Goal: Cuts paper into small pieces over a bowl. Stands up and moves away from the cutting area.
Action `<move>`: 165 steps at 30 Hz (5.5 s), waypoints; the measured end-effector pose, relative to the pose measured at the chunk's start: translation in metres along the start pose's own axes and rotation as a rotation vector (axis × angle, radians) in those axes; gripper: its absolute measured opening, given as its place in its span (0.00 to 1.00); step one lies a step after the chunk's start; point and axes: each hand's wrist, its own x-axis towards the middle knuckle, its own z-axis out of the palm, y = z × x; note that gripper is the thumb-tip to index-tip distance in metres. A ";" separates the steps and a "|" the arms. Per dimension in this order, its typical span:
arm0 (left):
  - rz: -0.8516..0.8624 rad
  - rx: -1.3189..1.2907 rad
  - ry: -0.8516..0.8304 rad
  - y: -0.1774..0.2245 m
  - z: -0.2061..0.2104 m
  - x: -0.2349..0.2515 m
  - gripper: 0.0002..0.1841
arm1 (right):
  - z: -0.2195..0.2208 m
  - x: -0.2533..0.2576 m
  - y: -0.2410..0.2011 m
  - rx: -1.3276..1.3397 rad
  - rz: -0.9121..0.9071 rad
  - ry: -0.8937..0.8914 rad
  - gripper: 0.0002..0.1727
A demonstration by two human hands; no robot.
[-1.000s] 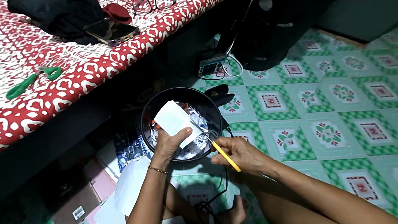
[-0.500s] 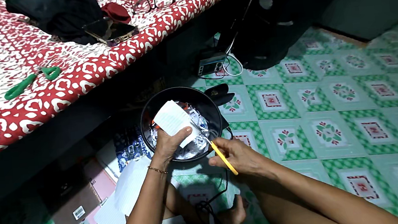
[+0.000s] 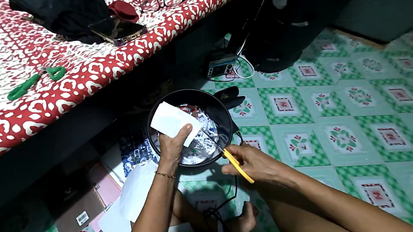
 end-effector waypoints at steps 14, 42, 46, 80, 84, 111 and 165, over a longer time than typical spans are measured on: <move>0.007 0.080 -0.159 -0.003 -0.005 -0.002 0.22 | 0.008 0.005 0.001 0.108 -0.106 0.109 0.26; -0.085 0.113 -0.241 0.003 -0.005 -0.002 0.23 | 0.014 0.009 0.002 0.165 -0.145 0.189 0.22; -0.106 0.145 -0.254 0.003 -0.005 -0.002 0.23 | 0.014 0.011 0.003 0.177 -0.136 0.168 0.22; -0.102 0.204 -0.283 0.004 -0.003 -0.001 0.09 | 0.017 0.018 0.003 0.269 -0.128 0.205 0.20; -0.107 0.190 -0.289 0.004 -0.003 -0.002 0.10 | 0.021 0.018 0.003 0.320 -0.133 0.227 0.17; -0.129 0.260 -0.412 0.003 -0.007 0.000 0.10 | 0.007 0.018 -0.007 0.465 -0.196 0.219 0.08; -0.025 0.129 -0.186 -0.001 -0.004 -0.002 0.20 | 0.007 0.005 0.013 0.118 -0.117 0.121 0.24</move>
